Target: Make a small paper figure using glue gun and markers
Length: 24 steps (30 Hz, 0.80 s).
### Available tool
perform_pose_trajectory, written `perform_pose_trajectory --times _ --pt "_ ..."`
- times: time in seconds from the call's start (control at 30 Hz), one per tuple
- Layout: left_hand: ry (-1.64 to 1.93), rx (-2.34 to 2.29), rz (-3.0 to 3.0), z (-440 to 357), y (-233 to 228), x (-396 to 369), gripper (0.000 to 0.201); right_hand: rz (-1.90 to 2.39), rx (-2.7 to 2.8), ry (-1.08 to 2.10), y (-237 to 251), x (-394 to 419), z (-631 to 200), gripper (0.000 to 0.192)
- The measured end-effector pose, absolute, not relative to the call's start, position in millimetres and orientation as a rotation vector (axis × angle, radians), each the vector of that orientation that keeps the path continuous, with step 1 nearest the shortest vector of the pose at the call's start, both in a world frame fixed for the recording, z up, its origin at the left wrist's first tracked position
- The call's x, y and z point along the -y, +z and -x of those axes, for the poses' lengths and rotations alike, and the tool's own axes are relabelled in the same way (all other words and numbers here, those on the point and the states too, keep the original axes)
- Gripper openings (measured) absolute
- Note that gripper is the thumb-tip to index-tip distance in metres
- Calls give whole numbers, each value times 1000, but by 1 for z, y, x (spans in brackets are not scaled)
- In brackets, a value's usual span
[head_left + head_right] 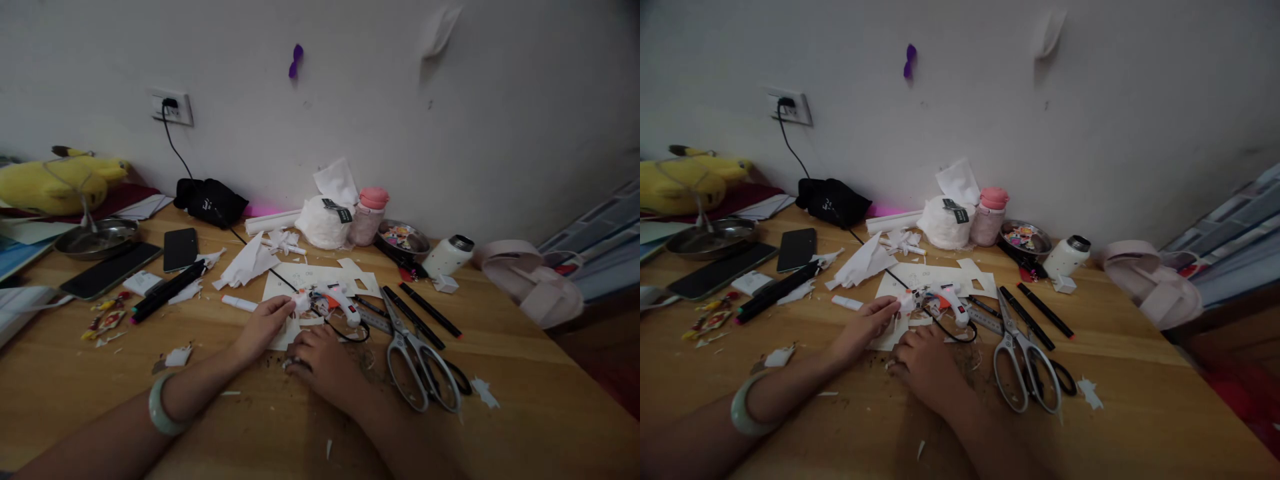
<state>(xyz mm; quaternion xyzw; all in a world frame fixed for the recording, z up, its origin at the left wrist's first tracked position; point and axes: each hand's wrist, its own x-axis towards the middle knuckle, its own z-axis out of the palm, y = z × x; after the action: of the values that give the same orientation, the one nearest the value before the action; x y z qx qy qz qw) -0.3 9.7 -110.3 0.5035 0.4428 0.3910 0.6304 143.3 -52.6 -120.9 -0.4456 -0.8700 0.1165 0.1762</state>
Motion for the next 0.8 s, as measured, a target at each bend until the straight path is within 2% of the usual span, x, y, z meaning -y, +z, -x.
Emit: perform_pose_trajectory --times 0.2,0.4,0.6,0.8 --pt "909 -990 -1025 -2 -105 -2 25 1254 2245 426 -122 54 -140 4" --pt "849 -781 -646 -8 -104 15 15 1299 1885 489 -120 55 -136 25" --pt "833 -658 -535 -13 -103 22 15 1320 1842 549 -124 55 -134 7" --pt "852 -697 -669 -12 -102 18 14 1209 1612 574 -118 53 -140 5"
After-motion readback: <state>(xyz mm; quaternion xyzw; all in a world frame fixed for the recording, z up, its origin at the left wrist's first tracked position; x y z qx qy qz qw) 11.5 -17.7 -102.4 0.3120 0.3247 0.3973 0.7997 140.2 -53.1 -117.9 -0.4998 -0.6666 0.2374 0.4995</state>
